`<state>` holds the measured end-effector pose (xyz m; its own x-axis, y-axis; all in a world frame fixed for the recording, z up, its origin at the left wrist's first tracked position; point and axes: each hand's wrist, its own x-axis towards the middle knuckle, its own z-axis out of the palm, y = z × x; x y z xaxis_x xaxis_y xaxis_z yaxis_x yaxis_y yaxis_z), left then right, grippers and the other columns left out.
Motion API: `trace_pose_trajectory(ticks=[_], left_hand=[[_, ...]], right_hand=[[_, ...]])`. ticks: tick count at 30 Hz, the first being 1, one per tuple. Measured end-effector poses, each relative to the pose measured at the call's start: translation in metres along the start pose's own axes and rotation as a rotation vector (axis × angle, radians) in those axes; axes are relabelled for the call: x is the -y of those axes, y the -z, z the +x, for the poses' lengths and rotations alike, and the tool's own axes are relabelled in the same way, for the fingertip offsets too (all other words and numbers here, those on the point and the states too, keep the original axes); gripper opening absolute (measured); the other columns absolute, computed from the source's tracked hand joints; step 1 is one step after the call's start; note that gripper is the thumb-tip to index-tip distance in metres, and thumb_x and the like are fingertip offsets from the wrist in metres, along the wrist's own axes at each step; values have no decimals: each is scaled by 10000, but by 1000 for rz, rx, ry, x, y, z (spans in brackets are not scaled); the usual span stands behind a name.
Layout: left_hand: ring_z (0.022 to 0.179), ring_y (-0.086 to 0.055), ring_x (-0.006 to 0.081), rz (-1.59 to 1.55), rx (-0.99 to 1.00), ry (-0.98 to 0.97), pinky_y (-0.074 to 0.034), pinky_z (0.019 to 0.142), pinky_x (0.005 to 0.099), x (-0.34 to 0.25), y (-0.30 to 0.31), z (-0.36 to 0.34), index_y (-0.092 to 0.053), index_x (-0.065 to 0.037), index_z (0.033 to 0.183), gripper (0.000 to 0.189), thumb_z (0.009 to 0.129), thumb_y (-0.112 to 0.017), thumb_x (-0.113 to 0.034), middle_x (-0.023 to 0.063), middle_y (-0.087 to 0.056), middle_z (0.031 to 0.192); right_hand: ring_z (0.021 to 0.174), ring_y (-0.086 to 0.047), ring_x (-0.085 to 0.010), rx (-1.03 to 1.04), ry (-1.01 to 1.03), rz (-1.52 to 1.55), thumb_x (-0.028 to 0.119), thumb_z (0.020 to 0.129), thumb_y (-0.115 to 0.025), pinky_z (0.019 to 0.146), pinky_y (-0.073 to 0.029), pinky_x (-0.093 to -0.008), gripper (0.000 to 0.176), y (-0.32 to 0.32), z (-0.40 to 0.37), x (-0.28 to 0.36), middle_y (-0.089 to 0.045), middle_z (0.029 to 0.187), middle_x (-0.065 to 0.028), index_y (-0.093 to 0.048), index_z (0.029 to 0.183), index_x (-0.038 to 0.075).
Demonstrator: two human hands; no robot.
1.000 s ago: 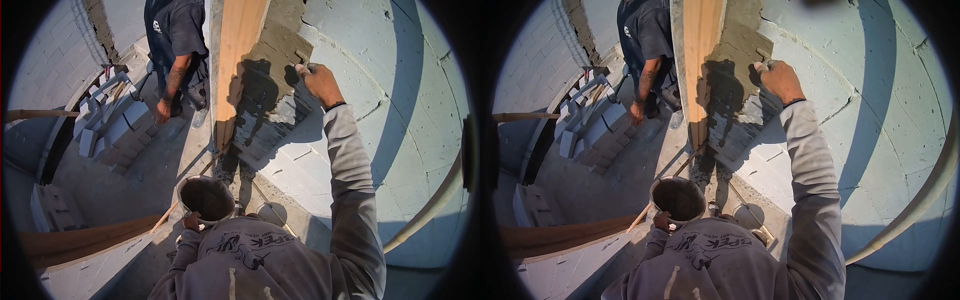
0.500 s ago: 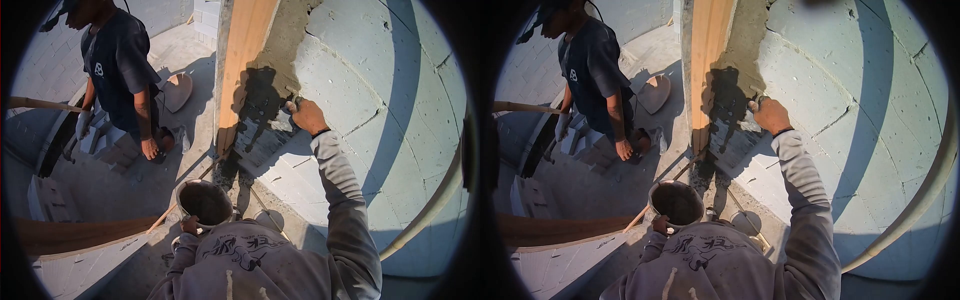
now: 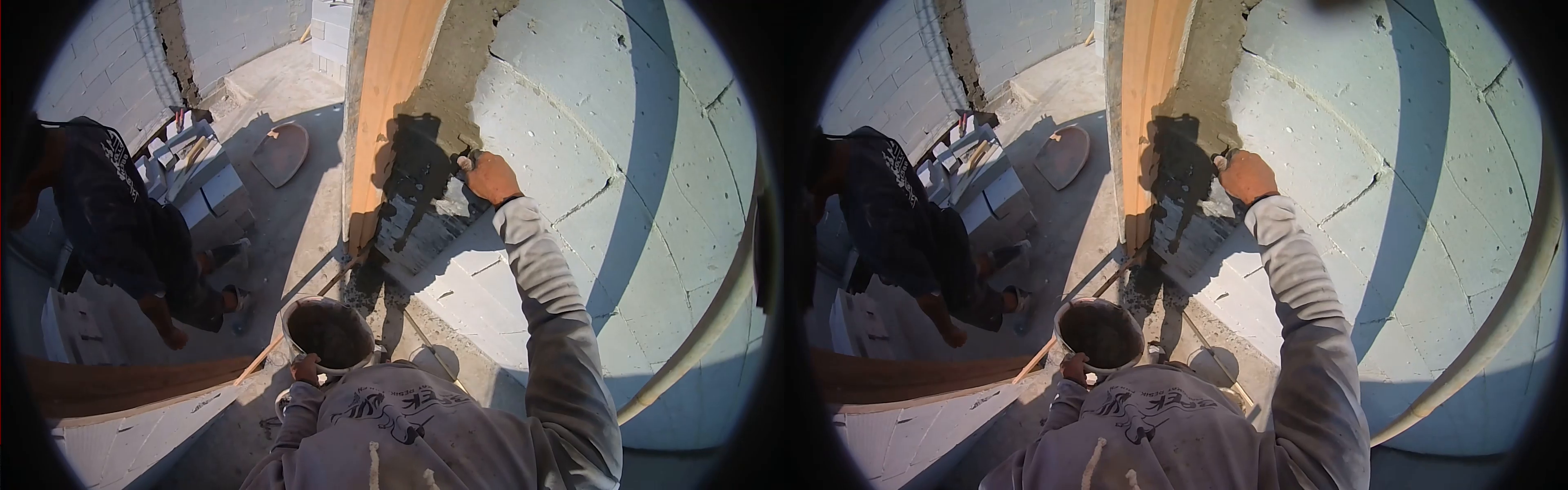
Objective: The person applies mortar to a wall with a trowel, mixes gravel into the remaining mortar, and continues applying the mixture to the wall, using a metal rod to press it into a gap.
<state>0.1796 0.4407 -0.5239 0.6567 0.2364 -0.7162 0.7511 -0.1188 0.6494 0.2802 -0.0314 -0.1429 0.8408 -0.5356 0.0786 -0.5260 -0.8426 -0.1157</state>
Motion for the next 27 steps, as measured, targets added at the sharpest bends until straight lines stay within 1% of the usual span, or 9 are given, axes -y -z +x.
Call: trace_pose_trajectory(ticks=[4, 6, 9, 12, 16, 21, 22, 24, 27], left_hand=[[488, -550, 231, -7, 12, -17, -469, 499, 376, 23, 5, 19, -540, 35, 597, 260, 567, -687, -176, 128, -571, 584], [490, -554, 230, -101, 84, 76, -471, 499, 375, 13, 7, 9, -531, 39, 568, 271, 563, -694, -177, 129, -574, 575], [496, -560, 232, -31, 66, -1, -487, 517, 370, -4, 10, -9, -558, 43, 567, 265, 561, -698, -182, 134, -587, 579], [517, -572, 238, 25, 21, -29, -497, 540, 375, 0, 9, -5, -581, 47, 582, 268, 562, -701, -192, 138, -594, 589], [563, -590, 248, 63, -12, -41, -502, 566, 390, -7, 12, -13, -595, 52, 597, 290, 571, -702, -217, 153, -606, 616], [587, -600, 253, 94, 11, -103, -502, 595, 378, 36, 13, 28, -625, 45, 661, 306, 575, -699, -240, 169, -627, 655], [594, -602, 255, 106, 54, -140, -503, 607, 374, 41, 19, 33, -634, 41, 684, 311, 577, -696, -244, 171, -635, 670], [483, -541, 200, 104, -54, -63, -464, 469, 332, 26, 15, 16, -603, 17, 606, 232, 604, -696, -195, 112, -556, 572], [526, -568, 227, 200, -94, -13, -486, 523, 384, 10, 15, -3, -611, 13, 604, 246, 597, -706, -214, 120, -579, 569]], right_hand=[[896, -597, -446, -139, -10, 131, 459, 897, -514, 770, -473, -477, 492, 6, -7, 1, -630, 862, -287, -642, 916, -16], [866, -606, -441, -143, 15, 209, 452, 896, -523, 762, -469, -451, 492, 24, 2, -8, -634, 836, -280, -637, 888, -27], [831, -604, -442, -182, 8, 181, 441, 901, -521, 743, -462, -446, 486, 58, -3, 1, -627, 806, -281, -626, 872, -33], [808, -596, -443, -397, 21, 264, 449, 906, -513, 732, -455, -446, 496, 73, -12, 8, -618, 799, -285, -615, 872, -36], [830, -592, -444, -215, 119, 144, 482, 910, -492, 733, -452, -457, 525, 53, -24, 3, -612, 821, -286, -609, 901, -29], [902, -596, -443, -39, 49, -56, 468, 914, -463, 765, -477, -496, 512, 6, -5, 0, -638, 892, -256, -619, 925, -19], [902, -595, -446, -46, 78, -62, 466, 913, -465, 766, -477, -495, 508, 0, 1, -7, -637, 893, -258, -622, 922, -18], [916, -583, -462, -32, 121, 6, 459, 915, -472, 771, -472, -491, 500, -3, 7, -15, -630, 915, -273, -630, 918, -16], [936, -591, -456, -178, 117, 94, 470, 909, -506, 787, -469, -463, 532, -4, 25, -32, -636, 936, -279, -635, 1039, -29]])
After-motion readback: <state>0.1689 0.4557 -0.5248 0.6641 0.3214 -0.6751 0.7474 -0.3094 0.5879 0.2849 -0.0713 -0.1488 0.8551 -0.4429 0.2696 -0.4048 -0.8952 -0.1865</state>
